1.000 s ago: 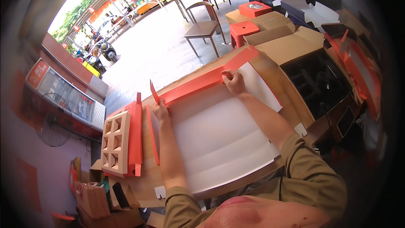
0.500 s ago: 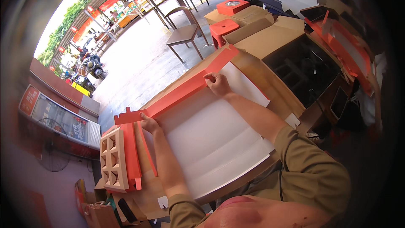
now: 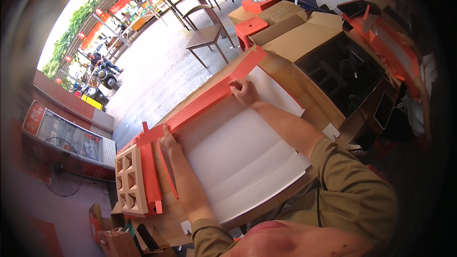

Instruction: The person assembles cardboard boxes by folding the sides and flaps into place and then moves the completed box pieces aside.

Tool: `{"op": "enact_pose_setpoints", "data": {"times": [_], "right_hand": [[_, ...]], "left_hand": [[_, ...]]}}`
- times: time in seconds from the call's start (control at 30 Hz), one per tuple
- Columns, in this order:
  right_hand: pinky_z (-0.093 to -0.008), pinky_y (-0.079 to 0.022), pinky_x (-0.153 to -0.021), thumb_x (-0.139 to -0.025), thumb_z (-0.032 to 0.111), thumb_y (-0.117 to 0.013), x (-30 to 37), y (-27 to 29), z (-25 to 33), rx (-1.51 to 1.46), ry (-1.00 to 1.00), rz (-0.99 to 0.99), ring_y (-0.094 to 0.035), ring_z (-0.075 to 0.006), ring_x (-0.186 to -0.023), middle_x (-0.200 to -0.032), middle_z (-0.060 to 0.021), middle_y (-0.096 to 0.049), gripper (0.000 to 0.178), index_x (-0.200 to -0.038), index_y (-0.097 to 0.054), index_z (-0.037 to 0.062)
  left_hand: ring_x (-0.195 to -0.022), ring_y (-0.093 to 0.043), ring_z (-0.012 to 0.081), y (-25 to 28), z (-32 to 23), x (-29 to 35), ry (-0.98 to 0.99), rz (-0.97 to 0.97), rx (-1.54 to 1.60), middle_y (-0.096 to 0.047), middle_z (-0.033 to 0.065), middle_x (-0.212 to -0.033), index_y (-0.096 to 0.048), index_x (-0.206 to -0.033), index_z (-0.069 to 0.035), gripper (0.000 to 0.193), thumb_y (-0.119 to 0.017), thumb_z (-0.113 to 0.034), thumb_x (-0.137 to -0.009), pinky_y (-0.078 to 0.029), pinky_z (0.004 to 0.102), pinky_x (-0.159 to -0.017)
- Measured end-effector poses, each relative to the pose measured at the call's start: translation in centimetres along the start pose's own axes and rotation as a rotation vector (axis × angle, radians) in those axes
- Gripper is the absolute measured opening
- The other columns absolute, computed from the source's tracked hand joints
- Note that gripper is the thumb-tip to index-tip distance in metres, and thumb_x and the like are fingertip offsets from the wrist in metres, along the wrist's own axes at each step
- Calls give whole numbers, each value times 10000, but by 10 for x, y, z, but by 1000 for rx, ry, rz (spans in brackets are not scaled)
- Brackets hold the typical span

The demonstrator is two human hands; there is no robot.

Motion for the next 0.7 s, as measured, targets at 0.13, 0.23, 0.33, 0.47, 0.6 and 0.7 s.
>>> {"op": "enact_pose_setpoints", "data": {"times": [0.13, 0.23, 0.33, 0.47, 0.6, 0.7], "right_hand": [[-326, -572, -674, -899, 115, -660, 0, 0, -1, 7, 7, -2, -711, -175, -688, -780, -101, -748, 172, -1020, -746, 27], [-293, -579, -677, -920, 85, -655, -1, -5, -9, 3, -14, 30, -701, -132, -709, -823, -83, -749, 161, -1038, -735, 10], [-288, -585, -672, -924, 79, -652, -5, -7, -19, -7, 3, 8, -705, -127, -718, -820, -80, -747, 159, -1039, -735, 10], [-278, -585, -662, -934, 83, -649, -5, -6, -21, -57, -6, 38, -684, -99, -710, -807, -51, -728, 160, -1036, -732, -7], [-298, -559, -648, -901, 92, -651, -5, -7, -21, -120, -36, 18, -693, -130, -671, -748, -78, -734, 159, -1000, -752, 21], [-294, -557, -638, -910, 95, -651, -6, -9, -16, -96, -27, 26, -687, -119, -659, -735, -73, -730, 158, -1005, -752, 18]], "left_hand": [[-472, -469, 94, -4, -5, 6, 17, 135, 100, -561, -8, -690, -577, -901, -105, 202, -712, -235, -975, -373, 240, -401], [-473, -472, 94, -8, -12, 16, 12, 166, 151, -558, -6, -686, -591, -910, -97, 189, -704, -233, -980, -375, 235, -404], [-471, -474, 103, -7, -12, 12, 25, 161, 146, -559, -1, -685, -596, -904, -91, 193, -693, -237, -987, -380, 246, -407], [-469, -477, 121, -10, -13, 20, 92, 144, 96, -568, 11, -688, -595, -899, -85, 200, -686, -236, -992, -387, 279, -410], [-497, -502, 146, -9, -15, 13, 74, 179, 112, -575, 21, -685, -602, -919, -68, 158, -666, -190, -998, -407, 303, -447], [-535, -519, 153, -3, -5, 0, 146, 148, 188, -604, 25, -748, -600, -950, -72, 121, -652, -170, -999, -413, 307, -467]]}}
Point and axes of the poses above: each hand's wrist, its own x-axis away from the middle knuckle, its own y-axis out of the back of the hand, z = x × y, the point moved 7 cm from there along -x, towards the middle knuckle
